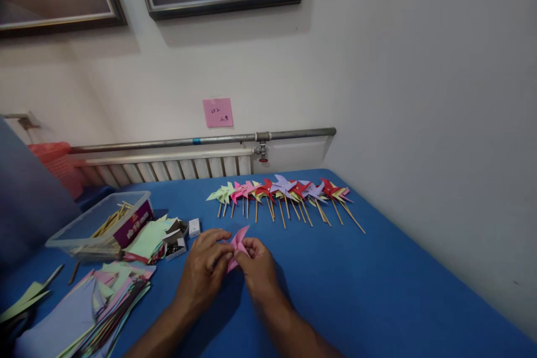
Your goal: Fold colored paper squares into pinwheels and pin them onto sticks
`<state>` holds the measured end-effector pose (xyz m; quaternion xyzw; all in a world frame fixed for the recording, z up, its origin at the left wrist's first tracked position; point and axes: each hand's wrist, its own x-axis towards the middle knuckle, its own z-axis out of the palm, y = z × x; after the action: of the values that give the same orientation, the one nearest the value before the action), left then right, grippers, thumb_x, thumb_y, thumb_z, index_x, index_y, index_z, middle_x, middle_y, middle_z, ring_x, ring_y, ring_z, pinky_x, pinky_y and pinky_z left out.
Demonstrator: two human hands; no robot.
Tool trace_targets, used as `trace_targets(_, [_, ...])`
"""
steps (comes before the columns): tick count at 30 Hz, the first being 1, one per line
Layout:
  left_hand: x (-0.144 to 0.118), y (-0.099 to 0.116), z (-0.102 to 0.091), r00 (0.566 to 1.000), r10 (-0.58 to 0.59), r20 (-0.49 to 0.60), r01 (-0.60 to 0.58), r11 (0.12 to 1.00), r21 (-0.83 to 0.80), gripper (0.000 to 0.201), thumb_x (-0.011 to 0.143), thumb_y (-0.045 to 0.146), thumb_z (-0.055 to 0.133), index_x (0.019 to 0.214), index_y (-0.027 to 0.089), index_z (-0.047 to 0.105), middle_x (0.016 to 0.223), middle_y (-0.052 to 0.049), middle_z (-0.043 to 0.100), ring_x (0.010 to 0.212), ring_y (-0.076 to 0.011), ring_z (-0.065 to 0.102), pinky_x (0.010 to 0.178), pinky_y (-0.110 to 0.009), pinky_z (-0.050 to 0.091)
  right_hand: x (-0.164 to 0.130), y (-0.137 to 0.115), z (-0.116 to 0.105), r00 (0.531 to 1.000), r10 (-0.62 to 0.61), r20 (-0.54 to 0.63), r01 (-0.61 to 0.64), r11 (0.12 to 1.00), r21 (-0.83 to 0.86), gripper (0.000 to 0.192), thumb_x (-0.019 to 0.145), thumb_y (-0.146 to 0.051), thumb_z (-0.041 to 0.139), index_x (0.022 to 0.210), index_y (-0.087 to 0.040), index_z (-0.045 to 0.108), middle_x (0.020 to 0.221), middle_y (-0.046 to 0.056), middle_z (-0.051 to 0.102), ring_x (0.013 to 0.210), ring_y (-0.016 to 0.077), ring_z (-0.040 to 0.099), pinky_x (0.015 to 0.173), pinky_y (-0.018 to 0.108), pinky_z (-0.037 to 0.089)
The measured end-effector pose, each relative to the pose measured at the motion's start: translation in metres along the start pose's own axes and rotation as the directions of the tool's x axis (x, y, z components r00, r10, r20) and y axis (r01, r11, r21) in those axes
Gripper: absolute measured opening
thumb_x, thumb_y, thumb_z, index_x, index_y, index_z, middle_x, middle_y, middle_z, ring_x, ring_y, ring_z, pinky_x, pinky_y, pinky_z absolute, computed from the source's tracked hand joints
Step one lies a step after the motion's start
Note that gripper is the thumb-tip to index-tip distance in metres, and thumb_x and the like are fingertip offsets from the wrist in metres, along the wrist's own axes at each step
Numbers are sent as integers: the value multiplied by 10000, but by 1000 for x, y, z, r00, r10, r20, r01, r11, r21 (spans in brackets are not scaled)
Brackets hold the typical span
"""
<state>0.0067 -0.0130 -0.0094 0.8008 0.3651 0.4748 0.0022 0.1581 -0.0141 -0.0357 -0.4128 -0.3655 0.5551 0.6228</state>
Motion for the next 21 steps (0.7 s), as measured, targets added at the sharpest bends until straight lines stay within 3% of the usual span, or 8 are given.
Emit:
trace_targets(11, [1, 4, -4, 999, -16, 28, 15, 999, 41, 294, 990, 95, 548, 991, 238, 806, 1211, -107, 806, 1195, -301, 699, 1029, -521, 567, -1, -1, 3, 999, 47, 7, -47, 994, 95, 298, 672, -325, 932, 876, -223, 742, 784, -3, 754, 680, 178, 640, 658, 274, 475])
trace_targets(16, [2, 8, -6, 996, -45, 74, 43, 999, 33, 302, 963, 88, 555, 992, 245, 811, 1231, -109, 806, 1203, -312, 697, 1013, -524, 570, -2, -5, 3, 998, 61, 14, -61, 996, 59, 320, 655, -351, 938, 845, -227, 713, 715, -23, 718, 628, 164, 609, 634, 267, 453])
trace_targets(21, [3, 6, -9, 996, -75, 53, 77, 996, -33, 281, 953, 108, 567, 963, 241, 813, 1223, -116, 811, 1200, -307, 707, 1028, -520, 571, 4, -3, -1, 1000, 19, 3, -19, 999, -33, 283, 640, -350, 888, 809, -230, 695, 734, -12, 737, 647, 182, 638, 659, 287, 484])
